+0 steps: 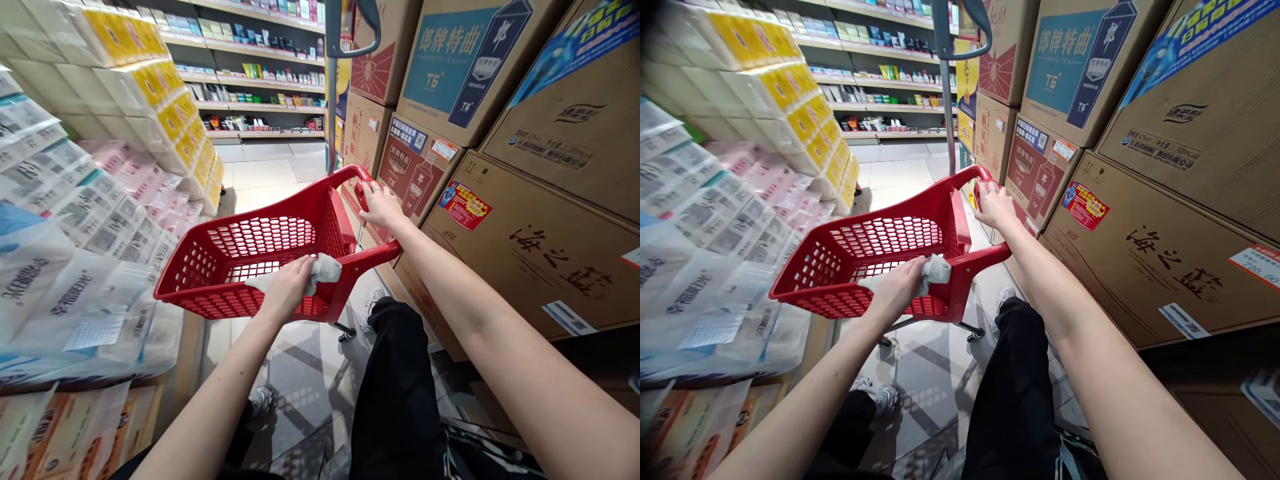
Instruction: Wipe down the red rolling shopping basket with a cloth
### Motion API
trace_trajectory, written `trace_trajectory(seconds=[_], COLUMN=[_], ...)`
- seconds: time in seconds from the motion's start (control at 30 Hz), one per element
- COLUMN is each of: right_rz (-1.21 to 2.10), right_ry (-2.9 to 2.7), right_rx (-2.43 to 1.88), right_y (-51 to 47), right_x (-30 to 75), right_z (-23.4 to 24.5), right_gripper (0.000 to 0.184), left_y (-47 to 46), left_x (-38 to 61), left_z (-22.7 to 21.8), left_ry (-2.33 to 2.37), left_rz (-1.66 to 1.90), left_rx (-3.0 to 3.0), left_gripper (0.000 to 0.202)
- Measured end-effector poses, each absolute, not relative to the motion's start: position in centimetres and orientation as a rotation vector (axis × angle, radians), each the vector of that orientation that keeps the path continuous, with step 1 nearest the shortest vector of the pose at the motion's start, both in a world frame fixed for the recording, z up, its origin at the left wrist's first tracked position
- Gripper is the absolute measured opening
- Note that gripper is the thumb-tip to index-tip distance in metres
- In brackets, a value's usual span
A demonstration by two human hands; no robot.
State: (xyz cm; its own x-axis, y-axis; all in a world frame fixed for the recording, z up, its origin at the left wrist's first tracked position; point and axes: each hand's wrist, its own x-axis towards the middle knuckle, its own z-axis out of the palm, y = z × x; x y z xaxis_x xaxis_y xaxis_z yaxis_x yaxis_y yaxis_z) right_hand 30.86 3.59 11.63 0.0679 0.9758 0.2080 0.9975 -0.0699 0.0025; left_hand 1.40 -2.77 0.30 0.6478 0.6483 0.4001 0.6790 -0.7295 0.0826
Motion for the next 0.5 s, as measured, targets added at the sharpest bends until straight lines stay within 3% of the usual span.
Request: trace_trajectory(seconds=[0.3, 0.5], right_rz=[-0.205, -0.219], right_ry=[-2.01, -1.996], right_rx=[-2.209, -2.218], right_y=[3.7, 3.6], right_x=[30.3, 29.4], right_z=[11.6, 11.5], right_gripper=[0.082, 0.081], left_y=[-0.1, -0.5], left_x=[-12.8, -8.2], left_z=[-3.4, -2.0], left_ry=[-1.439, -1.372], left_rz=[-0.473, -0.513], left_rx=[-2.501, -2.59], left_gripper=[0.038, 0.041])
